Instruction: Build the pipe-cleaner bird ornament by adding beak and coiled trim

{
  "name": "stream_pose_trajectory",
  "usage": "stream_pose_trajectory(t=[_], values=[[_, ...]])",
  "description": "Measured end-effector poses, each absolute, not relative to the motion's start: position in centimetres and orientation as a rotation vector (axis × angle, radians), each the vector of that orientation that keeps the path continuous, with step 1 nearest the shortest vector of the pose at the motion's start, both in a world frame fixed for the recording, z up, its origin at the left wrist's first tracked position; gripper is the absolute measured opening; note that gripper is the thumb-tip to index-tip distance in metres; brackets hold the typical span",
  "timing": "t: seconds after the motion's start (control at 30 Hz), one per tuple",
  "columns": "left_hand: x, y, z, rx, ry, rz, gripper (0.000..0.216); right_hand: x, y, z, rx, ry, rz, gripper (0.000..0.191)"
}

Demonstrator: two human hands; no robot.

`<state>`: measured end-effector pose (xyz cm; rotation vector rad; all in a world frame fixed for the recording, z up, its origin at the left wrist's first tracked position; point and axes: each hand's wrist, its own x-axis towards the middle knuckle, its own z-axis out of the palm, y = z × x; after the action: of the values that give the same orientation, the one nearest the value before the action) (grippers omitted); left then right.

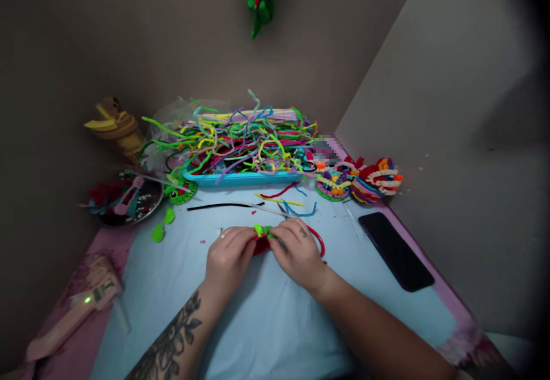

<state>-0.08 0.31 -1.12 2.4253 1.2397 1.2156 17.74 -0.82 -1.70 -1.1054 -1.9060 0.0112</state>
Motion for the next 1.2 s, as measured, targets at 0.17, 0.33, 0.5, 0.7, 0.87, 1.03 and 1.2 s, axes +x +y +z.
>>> stream_pose_trajectory(t=[0.17, 0.33, 0.5, 0.7, 0.87, 1.03, 1.2], values=[[-0.14, 0.34, -1.25, 2.418, 1.250, 1.218, 0.013, 17.83, -0.89, -1.77, -1.083, -1.915, 0.081, 0.020], [-0.05, 0.30, -1.11, 2.411, 1.209, 1.240, 0.013, 17.67, -0.73, -1.85, -1.090, -1.884, 0.162, 0.012], [0.11, 0.28, -0.99, 2.429, 1.168, 1.234, 0.015, 17.54, -0.55, -1.78, -1.131, -1.876, 0.229, 0.009], [0.22, 0.25, -0.91, 2.457, 1.138, 1.218, 0.016, 17.64, -0.54, -1.62, -1.132, -1.907, 0.187, 0.007], [0.20, 0.29, -0.91, 2.470, 1.117, 1.250, 0.014, 17.63, -0.71, -1.44, -1.104, -1.944, 0.102, 0.007], [0.12, 0.20, -0.88, 2.431, 1.112, 1.238, 0.013, 17.65, -1.05, -1.45, -1.060, -1.956, -0.021, 0.011], [0.09, -0.01, -0.94, 2.326, 1.231, 1.186, 0.008, 17.69, -1.21, -1.63, -1.060, -1.940, -0.082, 0.012]])
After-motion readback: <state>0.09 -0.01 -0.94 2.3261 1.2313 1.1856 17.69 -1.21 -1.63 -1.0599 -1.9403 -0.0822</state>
